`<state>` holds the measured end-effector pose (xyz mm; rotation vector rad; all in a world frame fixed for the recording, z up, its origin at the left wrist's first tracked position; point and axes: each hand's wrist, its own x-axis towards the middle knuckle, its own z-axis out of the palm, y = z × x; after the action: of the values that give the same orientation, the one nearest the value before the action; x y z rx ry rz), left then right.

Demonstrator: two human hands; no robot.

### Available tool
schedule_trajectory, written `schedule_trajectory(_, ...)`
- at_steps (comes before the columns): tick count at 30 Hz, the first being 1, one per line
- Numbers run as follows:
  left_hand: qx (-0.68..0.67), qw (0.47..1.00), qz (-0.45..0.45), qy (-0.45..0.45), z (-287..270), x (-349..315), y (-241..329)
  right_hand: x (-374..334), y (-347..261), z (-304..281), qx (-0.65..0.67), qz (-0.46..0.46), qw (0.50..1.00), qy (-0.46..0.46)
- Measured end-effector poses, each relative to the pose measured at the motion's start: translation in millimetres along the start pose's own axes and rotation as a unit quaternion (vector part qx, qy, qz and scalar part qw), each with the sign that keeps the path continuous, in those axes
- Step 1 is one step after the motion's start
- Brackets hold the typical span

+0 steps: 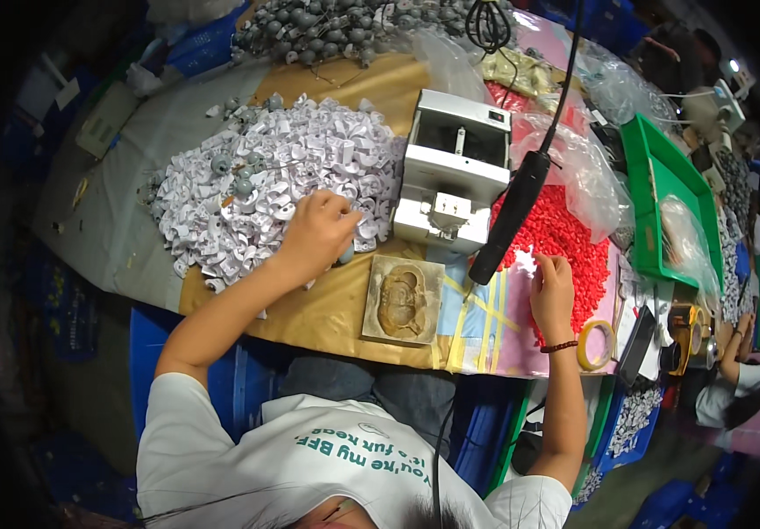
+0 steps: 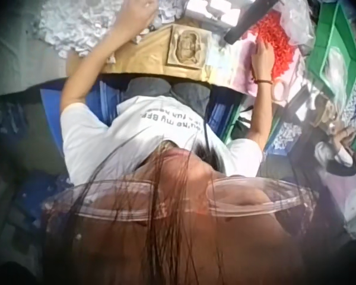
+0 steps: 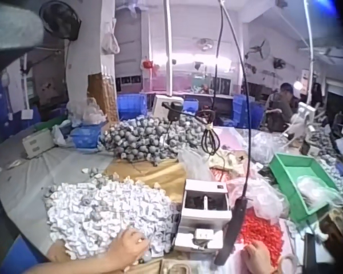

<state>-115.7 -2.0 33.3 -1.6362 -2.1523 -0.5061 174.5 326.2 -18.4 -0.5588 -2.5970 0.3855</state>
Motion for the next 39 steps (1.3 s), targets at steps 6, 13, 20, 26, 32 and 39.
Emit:
schedule_trajectory(6, 0.105, 0.991, 0.042, -0.065, 18, 15, 5, -12, -22, -19, 0.209, 0.103, 0.972, 0.011)
schedule_trajectory(13, -0.07, 0.994, 0.081, -0.008, -26, 7, 29, -32, -49, -32, 0.462, 0.213, 0.86, -0.035)
schedule_trajectory(20, -0.136, 0.963, 0.203, -0.116, 9, -19, 69, -25, -108, -10, 0.409, 0.07, 0.904, -0.1)
schedule_trajectory(26, -0.193, 0.972, 0.046, -0.129, 7, -15, 93, -27, -146, 13, 0.394, 0.006, 0.916, -0.078)
schedule_trajectory(32, -0.242, 0.962, -0.088, -0.092, 15, -17, 105, -10, -163, 31, 0.315, -0.145, 0.938, 0.002)
schedule_trajectory(39, -0.271, 0.947, -0.141, -0.1, 21, -24, 97, -2, -176, 47, 0.25, -0.209, 0.945, 0.039)
